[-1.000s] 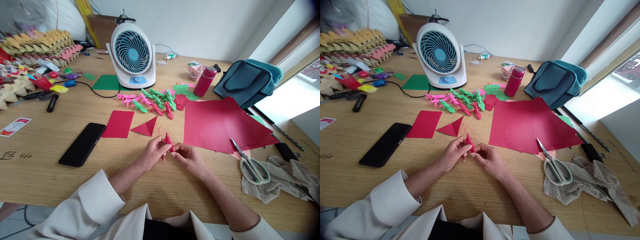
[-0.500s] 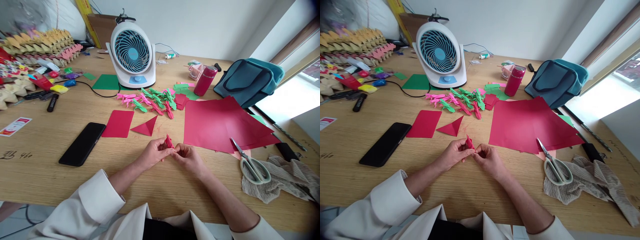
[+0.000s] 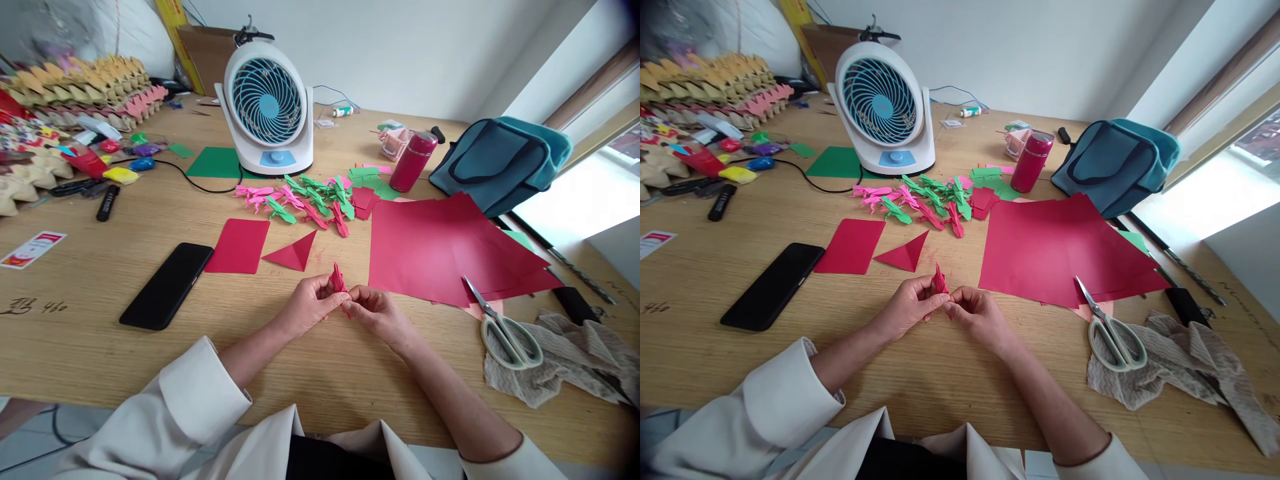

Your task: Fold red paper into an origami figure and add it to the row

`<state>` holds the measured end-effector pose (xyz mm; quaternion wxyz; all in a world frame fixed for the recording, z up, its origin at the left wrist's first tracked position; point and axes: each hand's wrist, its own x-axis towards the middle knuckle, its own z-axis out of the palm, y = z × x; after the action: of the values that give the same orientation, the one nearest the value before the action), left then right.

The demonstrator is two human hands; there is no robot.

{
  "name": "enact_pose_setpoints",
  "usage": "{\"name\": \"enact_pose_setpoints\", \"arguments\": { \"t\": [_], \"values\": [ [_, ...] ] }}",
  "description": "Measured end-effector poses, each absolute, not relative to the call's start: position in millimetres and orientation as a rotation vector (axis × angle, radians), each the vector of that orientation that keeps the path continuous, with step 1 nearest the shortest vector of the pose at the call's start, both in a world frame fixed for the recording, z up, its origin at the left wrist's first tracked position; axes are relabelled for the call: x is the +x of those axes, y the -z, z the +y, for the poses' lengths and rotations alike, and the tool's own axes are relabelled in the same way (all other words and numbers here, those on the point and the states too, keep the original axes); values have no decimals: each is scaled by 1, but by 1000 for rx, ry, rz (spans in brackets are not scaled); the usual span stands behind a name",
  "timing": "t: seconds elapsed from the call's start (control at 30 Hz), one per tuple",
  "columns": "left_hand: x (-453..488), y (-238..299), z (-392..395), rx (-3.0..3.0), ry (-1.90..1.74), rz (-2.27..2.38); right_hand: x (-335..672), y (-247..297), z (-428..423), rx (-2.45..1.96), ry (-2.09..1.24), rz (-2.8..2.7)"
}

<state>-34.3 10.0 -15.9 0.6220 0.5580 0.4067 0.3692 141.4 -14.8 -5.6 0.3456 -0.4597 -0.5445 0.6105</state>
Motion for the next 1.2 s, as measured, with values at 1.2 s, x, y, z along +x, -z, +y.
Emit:
{"name": "enact_pose_setpoints", "arguments": {
  "t": [1.2],
  "values": [
    [-33,9,11,1043,-1006,935,147,10,-18,-1157,-1563,-1419]
  ]
}}
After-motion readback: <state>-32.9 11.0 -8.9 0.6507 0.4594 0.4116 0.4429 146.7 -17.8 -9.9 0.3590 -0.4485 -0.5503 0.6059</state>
